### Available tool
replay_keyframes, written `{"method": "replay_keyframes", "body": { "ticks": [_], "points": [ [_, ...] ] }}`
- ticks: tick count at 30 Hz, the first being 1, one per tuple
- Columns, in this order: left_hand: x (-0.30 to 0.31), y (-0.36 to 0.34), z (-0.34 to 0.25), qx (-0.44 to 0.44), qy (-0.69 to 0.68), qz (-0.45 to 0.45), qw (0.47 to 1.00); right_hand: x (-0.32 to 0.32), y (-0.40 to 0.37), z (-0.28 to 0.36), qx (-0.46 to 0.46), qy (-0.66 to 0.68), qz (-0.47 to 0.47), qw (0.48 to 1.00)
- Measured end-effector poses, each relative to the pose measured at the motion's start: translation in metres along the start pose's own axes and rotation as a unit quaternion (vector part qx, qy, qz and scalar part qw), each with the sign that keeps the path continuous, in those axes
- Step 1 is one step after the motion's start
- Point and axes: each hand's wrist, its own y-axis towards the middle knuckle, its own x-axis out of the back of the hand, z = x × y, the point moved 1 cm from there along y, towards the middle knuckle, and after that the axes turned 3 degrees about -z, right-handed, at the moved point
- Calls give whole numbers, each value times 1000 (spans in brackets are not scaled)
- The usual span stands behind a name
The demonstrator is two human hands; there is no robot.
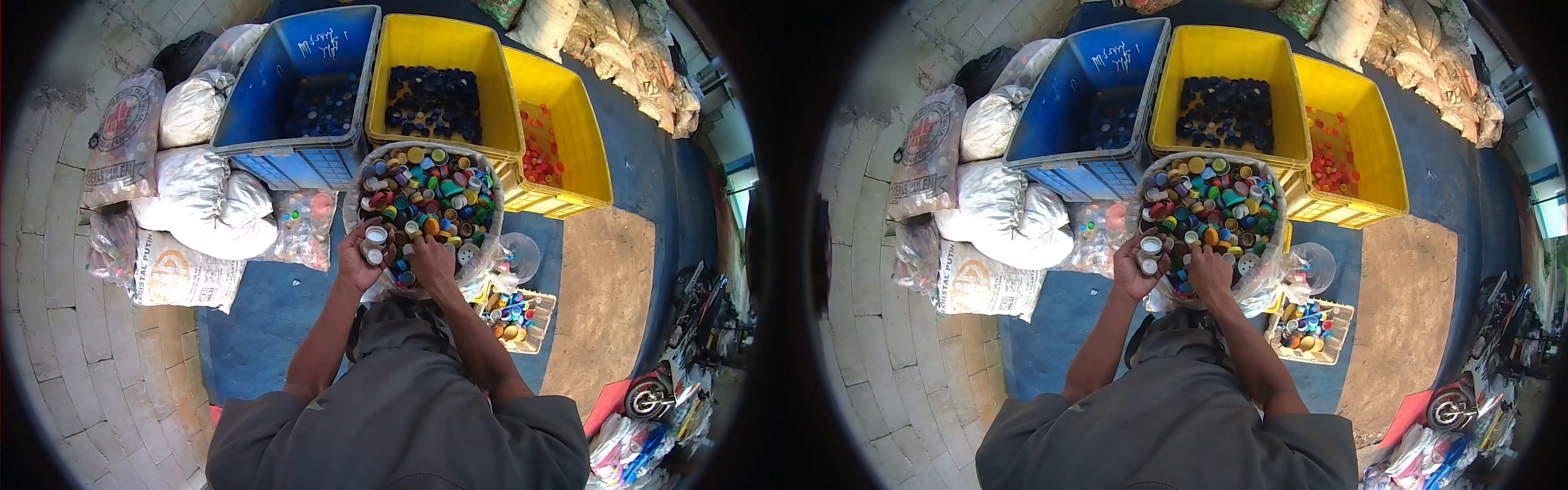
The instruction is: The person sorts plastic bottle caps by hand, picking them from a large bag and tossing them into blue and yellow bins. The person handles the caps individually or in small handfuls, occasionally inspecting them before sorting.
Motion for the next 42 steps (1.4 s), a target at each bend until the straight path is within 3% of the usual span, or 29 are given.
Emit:
{"method": "replay_keyframes", "body": {
  "ticks": [6,9,10,11,12,15,19,22,25,28,31,32,35,36,39,42],
  "points": [
    [5,1,-3,-16,-29,16,999,8,-2,1,35,25,16,999],
    [4,0,-7,-27,-44,37,998,5,4,-7,-8,231,-42,972],
    [4,0,-7,-29,-53,45,997,5,8,-11,-84,395,5,915],
    [5,-1,-8,-31,-63,52,996,5,12,-15,-161,543,53,823],
    [2,-2,-9,-32,-72,61,995,10,14,-15,-232,669,97,699],
    [-11,-4,-13,-51,-88,67,993,26,15,-11,-216,811,107,533],
    [-21,-7,-17,-48,-120,89,988,35,20,-1,-145,882,128,431],
    [-14,0,-22,-63,-122,102,985,33,26,4,-112,894,120,417],
    [-15,7,-27,-72,-145,85,983,36,34,15,-126,873,101,460],
    [-29,9,-36,-84,-93,101,987,36,43,26,-139,872,94,460],
    [-28,22,-50,-92,-126,98,983,33,58,36,-105,882,119,444],
    [-29,27,-54,-103,-103,139,979,33,62,39,-98,891,125,426],
    [-41,31,-72,-91,-93,106,986,29,77,50,-71,891,123,431],
    [-42,33,-77,-97,-67,151,982,33,82,55,-62,887,129,440],
    [-47,41,-89,-124,-14,118,985,38,96,67,-95,857,116,493],
    [-44,56,-109,-124,-21,100,987,40,120,79,-128,845,123,504]
  ]
}}
